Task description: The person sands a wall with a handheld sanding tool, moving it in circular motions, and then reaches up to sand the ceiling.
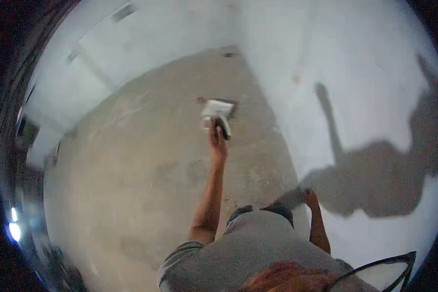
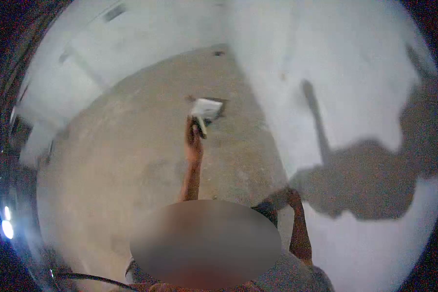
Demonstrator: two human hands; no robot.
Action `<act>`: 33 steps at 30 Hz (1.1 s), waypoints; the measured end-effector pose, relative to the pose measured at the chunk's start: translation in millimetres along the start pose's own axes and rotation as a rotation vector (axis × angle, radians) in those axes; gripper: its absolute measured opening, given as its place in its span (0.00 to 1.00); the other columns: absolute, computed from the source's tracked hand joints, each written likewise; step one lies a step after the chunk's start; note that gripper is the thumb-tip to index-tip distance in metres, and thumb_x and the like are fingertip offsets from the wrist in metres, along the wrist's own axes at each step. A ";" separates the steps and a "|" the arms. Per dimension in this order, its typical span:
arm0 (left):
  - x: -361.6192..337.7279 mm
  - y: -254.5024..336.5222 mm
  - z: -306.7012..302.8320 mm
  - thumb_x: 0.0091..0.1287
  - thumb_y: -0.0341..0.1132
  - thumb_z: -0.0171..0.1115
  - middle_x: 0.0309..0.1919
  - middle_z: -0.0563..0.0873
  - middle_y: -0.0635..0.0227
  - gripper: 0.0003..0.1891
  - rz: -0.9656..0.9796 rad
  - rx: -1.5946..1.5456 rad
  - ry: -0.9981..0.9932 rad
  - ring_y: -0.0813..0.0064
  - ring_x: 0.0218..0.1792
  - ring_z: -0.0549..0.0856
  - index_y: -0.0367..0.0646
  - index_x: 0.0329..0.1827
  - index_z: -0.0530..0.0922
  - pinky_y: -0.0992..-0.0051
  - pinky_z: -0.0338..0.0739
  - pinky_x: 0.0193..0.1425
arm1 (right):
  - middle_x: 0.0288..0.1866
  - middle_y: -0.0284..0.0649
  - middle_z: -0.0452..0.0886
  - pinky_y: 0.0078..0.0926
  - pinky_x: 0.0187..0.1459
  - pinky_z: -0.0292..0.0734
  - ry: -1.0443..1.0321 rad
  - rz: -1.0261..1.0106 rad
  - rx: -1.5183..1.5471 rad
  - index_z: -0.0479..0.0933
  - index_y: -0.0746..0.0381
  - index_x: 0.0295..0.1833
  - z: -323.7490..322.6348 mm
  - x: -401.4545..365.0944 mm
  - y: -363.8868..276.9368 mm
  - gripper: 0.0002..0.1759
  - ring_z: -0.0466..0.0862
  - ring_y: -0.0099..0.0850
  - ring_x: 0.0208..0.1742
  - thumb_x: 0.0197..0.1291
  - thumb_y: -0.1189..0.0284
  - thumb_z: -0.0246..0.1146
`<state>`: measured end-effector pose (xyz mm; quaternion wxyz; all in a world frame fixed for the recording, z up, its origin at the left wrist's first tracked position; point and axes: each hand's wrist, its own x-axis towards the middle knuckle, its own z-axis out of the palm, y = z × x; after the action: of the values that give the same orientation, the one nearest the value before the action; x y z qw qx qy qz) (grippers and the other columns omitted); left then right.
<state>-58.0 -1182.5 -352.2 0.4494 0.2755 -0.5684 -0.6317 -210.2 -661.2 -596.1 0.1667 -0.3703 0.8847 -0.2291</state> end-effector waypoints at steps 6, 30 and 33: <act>14.5 -86.4 282.7 0.79 0.40 0.48 0.71 0.69 0.52 0.27 0.247 0.100 -0.416 0.63 0.71 0.69 0.33 0.75 0.60 0.66 0.61 0.75 | 0.52 0.49 0.80 0.33 0.35 0.84 0.389 0.452 0.932 0.74 0.63 0.56 68.4 -168.9 135.8 0.18 0.84 0.38 0.41 0.64 0.67 0.64; 71.4 14.9 694.6 0.78 0.44 0.49 0.73 0.64 0.47 0.22 0.887 -0.412 -0.498 0.43 0.74 0.62 0.38 0.67 0.72 0.49 0.57 0.76 | 0.41 0.41 0.86 0.39 0.24 0.78 1.191 1.596 1.515 0.75 0.55 0.58 199.6 -179.6 -64.7 0.20 0.85 0.41 0.33 0.68 0.55 0.59; 75.4 12.7 695.4 0.76 0.45 0.52 0.74 0.64 0.49 0.20 0.932 -0.358 -0.555 0.45 0.76 0.59 0.44 0.63 0.77 0.48 0.53 0.77 | 0.46 0.38 0.85 0.36 0.34 0.83 1.073 1.344 1.733 0.75 0.57 0.61 172.6 -123.6 -89.5 0.24 0.85 0.34 0.35 0.67 0.54 0.60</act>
<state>-685.6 -921.2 -187.2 0.5541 -0.2608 -0.6109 -0.5018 4.6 -674.9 -678.2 0.0571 0.5361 0.4109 -0.7352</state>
